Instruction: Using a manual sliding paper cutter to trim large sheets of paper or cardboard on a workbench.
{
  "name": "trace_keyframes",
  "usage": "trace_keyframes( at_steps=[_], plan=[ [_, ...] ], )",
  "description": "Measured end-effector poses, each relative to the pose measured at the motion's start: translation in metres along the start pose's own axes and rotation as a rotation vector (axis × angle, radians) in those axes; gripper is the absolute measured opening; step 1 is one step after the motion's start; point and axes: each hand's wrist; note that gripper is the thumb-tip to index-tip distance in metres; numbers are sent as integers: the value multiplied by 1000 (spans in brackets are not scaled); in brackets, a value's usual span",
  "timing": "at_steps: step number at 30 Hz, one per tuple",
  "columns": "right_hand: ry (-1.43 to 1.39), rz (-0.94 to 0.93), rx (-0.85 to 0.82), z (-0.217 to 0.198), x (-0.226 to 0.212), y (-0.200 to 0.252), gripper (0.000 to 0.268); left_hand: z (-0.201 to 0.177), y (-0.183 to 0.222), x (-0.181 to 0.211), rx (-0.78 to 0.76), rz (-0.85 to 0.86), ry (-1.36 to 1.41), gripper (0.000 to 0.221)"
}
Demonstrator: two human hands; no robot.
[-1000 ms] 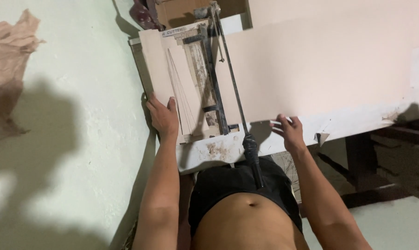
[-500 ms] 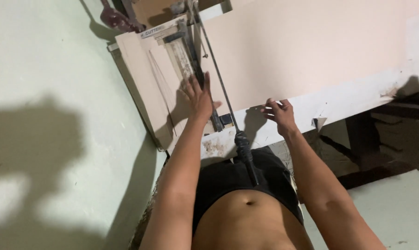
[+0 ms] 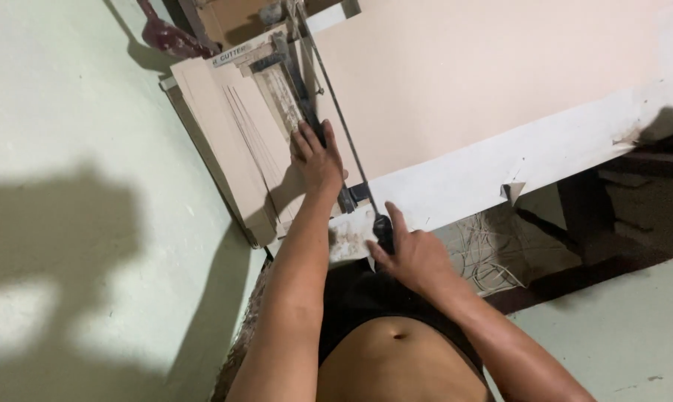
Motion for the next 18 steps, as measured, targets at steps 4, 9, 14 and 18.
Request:
trace_keyframes(
  at_steps=[4, 9, 14, 18],
  plan=[
    [44, -69, 32, 85, 25, -62, 78, 0, -2, 3, 0, -30, -60, 115],
    [188, -66, 284, 165, 55, -135, 65, 6, -11, 2, 1, -20, -4, 118],
    [-157, -75, 129, 40, 20, -22, 75, -11, 12, 8, 52, 25, 26, 112],
    [-421, -87, -69, -16, 20, 20, 77, 72, -15, -20, -189, 66, 1085, 66]
  ],
)
Point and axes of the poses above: each hand's wrist, its own y-axis away from the middle knuckle, its own z-axis out of the palm, x = y × z, and after that the axes turned 8 degrees about y, right-handed
